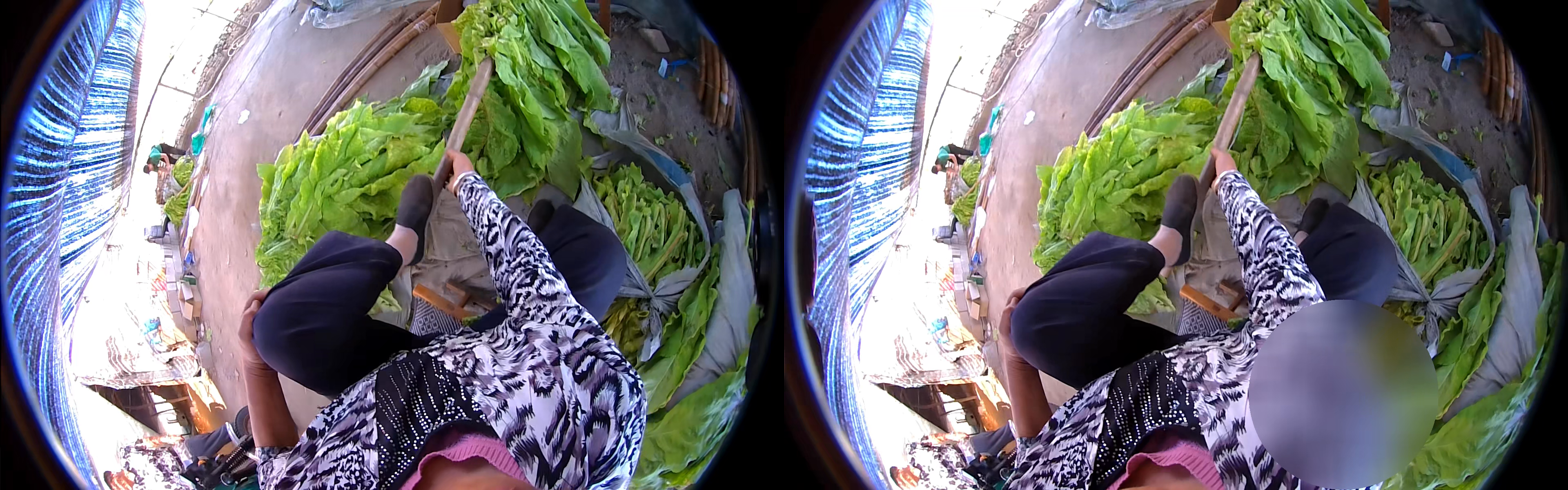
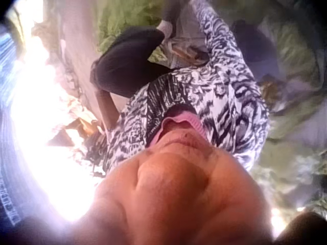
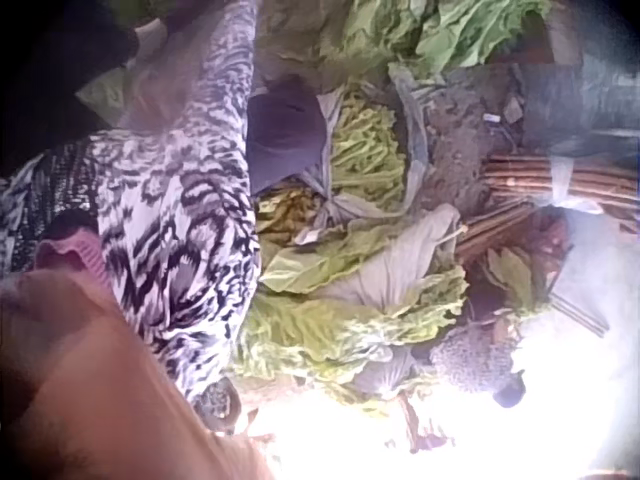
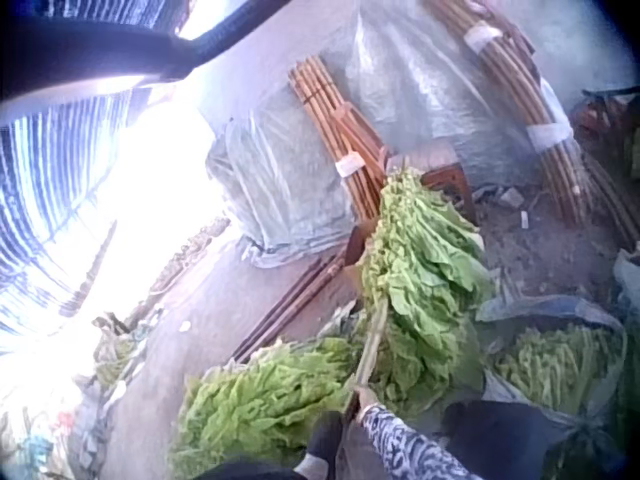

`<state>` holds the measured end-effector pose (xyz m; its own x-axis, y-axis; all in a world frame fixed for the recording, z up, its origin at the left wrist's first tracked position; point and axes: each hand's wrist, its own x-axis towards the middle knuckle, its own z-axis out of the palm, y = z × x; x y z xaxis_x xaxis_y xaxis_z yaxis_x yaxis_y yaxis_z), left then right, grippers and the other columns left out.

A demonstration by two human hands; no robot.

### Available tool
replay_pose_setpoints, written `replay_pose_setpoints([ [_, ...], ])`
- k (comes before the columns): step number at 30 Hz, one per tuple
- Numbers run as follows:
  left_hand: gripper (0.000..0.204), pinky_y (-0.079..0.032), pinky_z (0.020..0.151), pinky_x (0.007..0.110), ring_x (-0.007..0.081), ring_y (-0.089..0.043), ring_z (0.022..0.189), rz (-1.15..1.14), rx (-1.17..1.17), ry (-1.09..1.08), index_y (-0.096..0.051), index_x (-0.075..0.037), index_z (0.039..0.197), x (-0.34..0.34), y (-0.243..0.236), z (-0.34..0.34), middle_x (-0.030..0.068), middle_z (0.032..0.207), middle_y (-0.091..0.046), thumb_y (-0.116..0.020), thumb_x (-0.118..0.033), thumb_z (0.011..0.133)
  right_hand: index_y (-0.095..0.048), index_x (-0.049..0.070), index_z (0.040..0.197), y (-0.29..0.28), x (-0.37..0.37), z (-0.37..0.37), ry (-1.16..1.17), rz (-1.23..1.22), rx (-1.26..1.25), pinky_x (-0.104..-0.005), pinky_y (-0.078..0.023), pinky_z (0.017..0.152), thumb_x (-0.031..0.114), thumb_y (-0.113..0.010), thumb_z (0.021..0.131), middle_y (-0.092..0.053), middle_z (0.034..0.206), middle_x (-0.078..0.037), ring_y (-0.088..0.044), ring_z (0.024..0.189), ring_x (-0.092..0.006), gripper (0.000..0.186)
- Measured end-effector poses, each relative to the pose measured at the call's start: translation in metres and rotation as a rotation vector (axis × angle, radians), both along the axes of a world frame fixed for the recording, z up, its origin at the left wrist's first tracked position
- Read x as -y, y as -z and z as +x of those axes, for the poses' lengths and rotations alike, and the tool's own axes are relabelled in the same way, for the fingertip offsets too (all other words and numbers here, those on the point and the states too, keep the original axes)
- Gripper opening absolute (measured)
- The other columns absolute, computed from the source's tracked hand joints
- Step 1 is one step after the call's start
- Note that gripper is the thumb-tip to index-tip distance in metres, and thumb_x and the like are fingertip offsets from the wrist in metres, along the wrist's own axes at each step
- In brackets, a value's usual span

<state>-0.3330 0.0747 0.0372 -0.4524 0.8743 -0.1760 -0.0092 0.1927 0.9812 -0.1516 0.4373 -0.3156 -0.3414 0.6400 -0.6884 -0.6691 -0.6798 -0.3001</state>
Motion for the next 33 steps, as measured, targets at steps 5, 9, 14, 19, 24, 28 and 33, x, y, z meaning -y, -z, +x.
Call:
replay_pose_setpoints([
  [5,0.040,-0.041,0.088,0.030,0.0194,-0.056,0.093,-0.100,-0.025,0.016,-0.056,0.003,0.105,-0.034,0.012,0.006,0.0111,0.099,-0.061,-0.042,-0.029,0.086,-0.049,0.008,0.116,0.008,-0.003,0.012,0.002,-0.041,0.036,-0.0482,-0.036,0.089,0.041,-0.058,0.083,-0.049,0.118,-0.012,-0.045,0.105,-0.0286,0.048],
  [9,0.040,-0.042,0.087,0.029,0.0188,-0.057,0.091,-0.173,-0.048,0.045,-0.059,0.005,0.103,-0.062,0.028,0.006,0.0118,0.098,-0.062,-0.043,-0.027,0.085,-0.049,0.006,0.118,0.021,-0.005,0.015,0.044,-0.037,0.078,-0.0462,-0.036,0.090,0.041,-0.059,0.083,-0.053,0.112,-0.014,-0.049,0.101,-0.0293,0.050],
  [14,0.039,-0.044,0.083,0.027,0.0181,-0.059,0.089,-0.234,-0.103,0.113,-0.061,0.005,0.099,-0.102,0.051,-0.002,0.0120,0.096,-0.063,-0.043,-0.026,0.085,-0.052,0.003,0.119,0.044,-0.013,0.015,0.022,-0.064,0.100,-0.0369,-0.035,0.095,0.037,-0.059,0.082,-0.053,0.124,-0.012,-0.048,0.109,-0.0241,0.050],
  [19,0.039,-0.044,0.083,0.028,0.0182,-0.059,0.088,-0.253,-0.074,0.228,-0.060,0.006,0.100,-0.125,0.071,-0.009,0.0120,0.095,-0.063,-0.041,-0.025,0.086,-0.053,0.000,0.117,0.078,-0.020,0.014,0.068,0.052,0.311,-0.0362,-0.039,0.087,0.032,-0.062,0.079,-0.057,0.114,-0.015,-0.053,0.103,-0.0259,0.050],
  [24,0.039,-0.044,0.084,0.028,0.0179,-0.059,0.088,-0.286,-0.079,0.275,-0.059,0.006,0.102,-0.135,0.084,-0.009,0.0122,0.096,-0.063,-0.041,-0.026,0.087,-0.060,0.004,0.094,0.055,-0.027,-0.017,-0.010,-0.090,-0.047,-0.0401,-0.046,0.076,0.027,-0.061,0.077,-0.061,0.091,-0.014,-0.058,0.086,-0.0270,0.029],
  [28,0.036,-0.042,0.084,0.026,0.0150,-0.057,0.088,-0.317,-0.120,0.325,-0.062,0.005,0.099,-0.159,0.100,-0.001,0.0102,0.094,-0.063,-0.045,-0.024,0.086,-0.057,0.010,0.095,-0.024,-0.038,-0.059,-0.126,0.210,-0.100,-0.0407,-0.042,0.065,0.029,-0.064,0.082,-0.057,0.083,-0.009,-0.053,0.078,-0.0253,0.024],
  [33,0.011,-0.047,0.069,0.024,0.0142,-0.059,0.073,-0.272,-0.565,0.468,-0.061,0.000,0.087,-0.201,0.076,-0.014,0.0088,0.083,-0.063,-0.054,-0.006,0.081,-0.050,0.012,0.108,-0.099,-0.022,-0.050,-0.105,0.294,-0.224,-0.0445,-0.050,0.074,0.027,-0.063,0.083,-0.056,0.089,-0.005,-0.057,0.085,-0.0209,0.032],
])
